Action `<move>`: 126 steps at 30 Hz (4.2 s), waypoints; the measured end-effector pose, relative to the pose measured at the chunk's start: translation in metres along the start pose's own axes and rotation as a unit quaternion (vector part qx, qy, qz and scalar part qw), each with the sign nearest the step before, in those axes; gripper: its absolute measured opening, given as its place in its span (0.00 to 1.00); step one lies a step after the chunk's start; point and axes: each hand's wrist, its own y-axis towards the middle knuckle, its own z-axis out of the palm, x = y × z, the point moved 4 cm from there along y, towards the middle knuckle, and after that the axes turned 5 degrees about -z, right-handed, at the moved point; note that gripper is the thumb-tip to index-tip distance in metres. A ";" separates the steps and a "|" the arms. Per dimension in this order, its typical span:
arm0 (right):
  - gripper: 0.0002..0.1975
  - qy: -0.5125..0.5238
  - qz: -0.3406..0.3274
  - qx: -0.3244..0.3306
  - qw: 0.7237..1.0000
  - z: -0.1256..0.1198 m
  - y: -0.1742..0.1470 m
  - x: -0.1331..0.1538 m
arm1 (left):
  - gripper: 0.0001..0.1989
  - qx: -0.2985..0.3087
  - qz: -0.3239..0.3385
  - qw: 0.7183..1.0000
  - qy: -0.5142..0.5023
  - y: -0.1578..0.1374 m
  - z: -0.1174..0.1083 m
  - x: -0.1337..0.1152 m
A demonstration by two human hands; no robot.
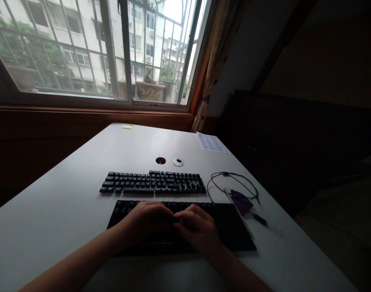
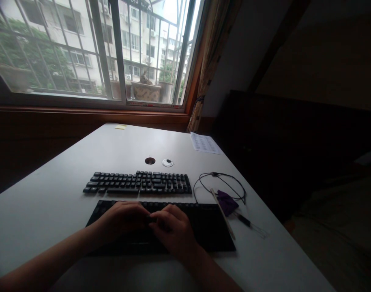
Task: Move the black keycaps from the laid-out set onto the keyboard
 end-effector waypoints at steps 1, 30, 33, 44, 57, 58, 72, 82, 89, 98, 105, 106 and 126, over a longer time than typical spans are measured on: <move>0.11 0.008 0.002 0.000 1.000 0.000 0.001 0.000 | 0.07 0.001 0.002 1.000 0.000 0.000 0.000 0.000; 0.06 0.034 0.112 0.053 0.992 0.006 -0.001 -0.014 | 0.08 -0.029 0.073 0.991 0.104 -0.003 -0.003 -0.004; 0.05 0.039 0.125 0.048 0.990 0.006 0.001 -0.014 | 0.07 -0.045 0.064 0.991 0.105 -0.004 -0.002 -0.004; 0.03 0.064 0.152 0.043 0.985 0.004 0.005 -0.013 | 0.11 -0.056 0.127 0.986 0.093 -0.005 -0.004 -0.015; 0.04 0.010 0.165 0.010 0.986 -0.005 0.002 -0.025 | 0.09 -0.143 0.090 0.981 0.097 -0.002 -0.028 -0.017; 0.04 0.000 0.163 0.008 0.987 -0.007 0.002 -0.026 | 0.09 -0.148 0.078 0.980 0.107 -0.001 -0.030 -0.014; 0.04 -0.009 0.175 0.033 0.984 -0.013 0.010 -0.035 | 0.20 -0.012 -0.019 0.957 0.290 -0.003 -0.024 0.017; 0.04 0.004 0.185 0.064 0.981 -0.012 0.015 -0.034 | 0.20 0.019 -0.067 0.958 0.277 -0.003 -0.025 0.024; 0.04 -0.009 0.196 0.115 0.974 -0.011 0.023 -0.033 | 0.21 0.034 -0.095 0.960 0.261 -0.003 -0.029 0.025; 0.06 -0.084 0.166 0.223 0.957 0.006 0.032 -0.028 | 0.19 0.045 -0.097 0.962 0.252 -0.004 -0.032 0.028; 0.05 -0.161 0.143 0.288 0.933 0.018 0.036 -0.024 | 0.19 0.041 -0.087 0.963 0.251 -0.004 -0.032 0.032; 0.04 -0.169 0.140 0.294 0.930 0.019 0.037 -0.023 | 0.19 0.042 -0.086 0.963 0.252 -0.004 -0.032 0.032; 0.04 -0.298 0.095 0.393 0.865 0.026 0.058 -0.002 | 0.19 0.048 -0.098 0.961 0.253 -0.002 -0.032 0.028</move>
